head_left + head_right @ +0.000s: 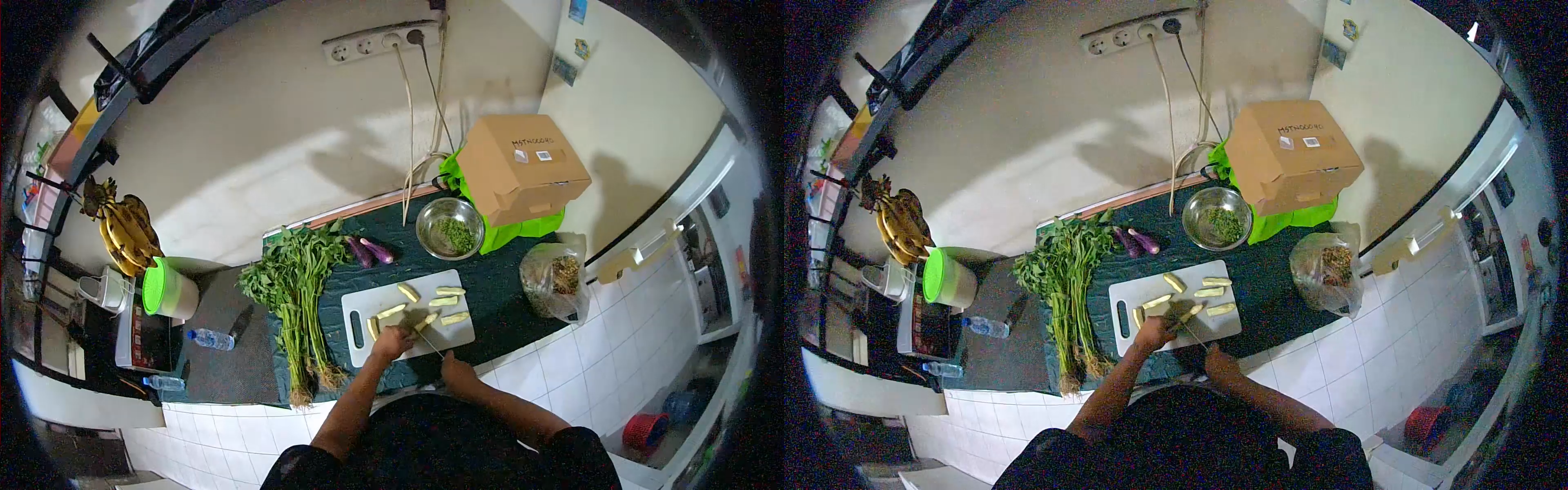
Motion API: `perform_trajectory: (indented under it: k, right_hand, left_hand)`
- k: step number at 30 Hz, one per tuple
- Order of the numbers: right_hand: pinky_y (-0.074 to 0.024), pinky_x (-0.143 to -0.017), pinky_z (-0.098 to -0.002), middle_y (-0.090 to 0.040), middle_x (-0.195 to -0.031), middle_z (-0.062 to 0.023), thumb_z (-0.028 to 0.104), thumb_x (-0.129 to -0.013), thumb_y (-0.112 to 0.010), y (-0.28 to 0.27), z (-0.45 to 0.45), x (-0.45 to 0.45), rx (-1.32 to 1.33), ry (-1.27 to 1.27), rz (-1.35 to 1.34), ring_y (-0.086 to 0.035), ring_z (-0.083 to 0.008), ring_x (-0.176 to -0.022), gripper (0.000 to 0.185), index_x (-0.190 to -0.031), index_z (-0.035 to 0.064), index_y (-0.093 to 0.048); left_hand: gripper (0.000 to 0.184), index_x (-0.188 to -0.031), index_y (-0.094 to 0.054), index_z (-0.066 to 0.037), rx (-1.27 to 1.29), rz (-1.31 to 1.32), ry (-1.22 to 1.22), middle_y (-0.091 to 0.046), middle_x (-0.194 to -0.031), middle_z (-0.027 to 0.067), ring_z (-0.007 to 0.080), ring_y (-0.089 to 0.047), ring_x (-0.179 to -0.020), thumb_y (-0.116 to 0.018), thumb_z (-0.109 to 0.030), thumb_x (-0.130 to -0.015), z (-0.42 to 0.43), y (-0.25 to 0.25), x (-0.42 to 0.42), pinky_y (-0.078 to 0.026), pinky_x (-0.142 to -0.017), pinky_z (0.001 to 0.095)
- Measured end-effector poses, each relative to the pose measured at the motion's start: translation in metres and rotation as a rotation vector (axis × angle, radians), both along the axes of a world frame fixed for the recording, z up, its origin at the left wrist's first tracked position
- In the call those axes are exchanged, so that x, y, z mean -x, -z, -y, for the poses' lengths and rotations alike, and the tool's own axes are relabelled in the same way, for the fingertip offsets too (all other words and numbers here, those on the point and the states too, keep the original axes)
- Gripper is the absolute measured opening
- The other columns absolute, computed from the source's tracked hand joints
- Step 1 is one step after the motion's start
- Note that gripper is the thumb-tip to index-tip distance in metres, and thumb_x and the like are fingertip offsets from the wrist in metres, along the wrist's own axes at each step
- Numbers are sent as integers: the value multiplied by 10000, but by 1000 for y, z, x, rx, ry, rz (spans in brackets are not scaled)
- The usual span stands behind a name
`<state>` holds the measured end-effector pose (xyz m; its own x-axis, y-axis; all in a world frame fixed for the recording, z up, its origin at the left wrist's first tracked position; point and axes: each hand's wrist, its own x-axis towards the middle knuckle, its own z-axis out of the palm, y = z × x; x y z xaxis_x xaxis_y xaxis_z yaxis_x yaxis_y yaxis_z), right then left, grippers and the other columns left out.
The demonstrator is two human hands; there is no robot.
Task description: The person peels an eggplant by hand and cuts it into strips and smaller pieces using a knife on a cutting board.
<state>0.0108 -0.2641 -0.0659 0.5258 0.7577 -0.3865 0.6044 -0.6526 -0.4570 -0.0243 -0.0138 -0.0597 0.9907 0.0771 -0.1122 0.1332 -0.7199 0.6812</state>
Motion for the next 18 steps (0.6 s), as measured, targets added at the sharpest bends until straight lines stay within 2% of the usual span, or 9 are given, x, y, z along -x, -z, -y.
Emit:
perform_trajectory:
  k: [4, 5, 6, 8, 9, 12, 13, 15, 18]
  right_hand:
    - [-561, -673, -512, -673, -891, -285, 139, -971, -393, -13, -22, -7, 10, 66, -71, -688, -429, -819, 375, -1159, -182, -436]
    - [-565, -653, -500, -676, -876, -271, 156, -974, -406, -15, -26, -8, 64, 126, -100, -691, -413, -803, 394, -1165, -188, -433]
    - [-565, -653, -500, -676, -876, -271, 156, -974, -406, -6, -25, -10, 54, 126, -94, -691, -413, -803, 394, -1165, -188, -433]
    - [-564, -694, -506, -681, -882, -267, 226, -985, -443, 26, -16, -19, 60, -115, -18, -692, -413, -822, 426, -1169, -158, -442]
    - [-564, -694, -506, -681, -882, -267, 226, -985, -443, 25, -15, -22, 59, -121, -13, -692, -413, -822, 426, -1169, -158, -442]
    - [-559, -740, -511, -682, -877, -267, 289, -982, -479, -2, -8, -25, 94, -58, -79, -688, -423, -835, 422, -1117, -111, -482]
    - [-553, -764, -518, -680, -894, -273, 305, -982, -483, -25, -6, -28, 97, -61, -88, -684, -428, -854, 422, -1108, -98, -496]
    - [-546, -788, -525, -678, -912, -280, 321, -983, -486, -38, -5, -34, 99, -67, -91, -680, -433, -872, 422, -1099, -84, -510]
    - [-537, -803, -534, -673, -959, -287, 333, -982, -491, -44, 4, -37, 152, -22, -82, -672, -437, -911, 412, -1093, -62, -528]
  left_hand:
    - [298, -954, -722, -58, 51, -118, -51, -690, -765, 193, 405, -668, -724, -725, -302, -783, 5, -11, 8, -543, -694, 477]
    - [312, -987, -726, -62, 61, -263, -113, -700, -828, 199, 391, -677, -786, -725, -287, -772, 7, -18, 8, -546, -738, 463]
    - [312, -987, -726, -62, 52, -255, -114, -700, -828, 199, 391, -677, -786, -725, -287, -772, 5, -12, 10, -546, -738, 463]
    - [342, -1019, -720, -69, -36, -148, -111, -701, -901, 207, 384, -676, -842, -728, -287, -755, 2, 13, 13, -542, -771, 459]
    - [391, -1097, -702, -88, -42, -133, -140, -705, -972, 198, 373, -676, -880, -729, -266, -749, 0, 15, 16, -539, -792, 457]
    - [428, -1154, -685, -111, -40, -47, -246, -710, -996, 187, 363, -684, -887, -731, -237, -748, -8, 38, 20, -544, -789, 448]
    - [442, -1173, -679, -119, -39, -19, -280, -712, -1003, 183, 359, -686, -889, -731, -227, -747, -8, 38, 21, -546, -789, 446]
    - [448, -1194, -669, -106, 197, -100, -502, -715, -1032, 171, 345, -693, -915, -736, -208, -763, -3, 12, 20, -549, -802, 428]
    - [398, -1194, -666, -84, 247, -12, -525, -709, -1055, 179, 343, -693, -943, -707, -186, -811, 4, -9, 17, -548, -815, 415]
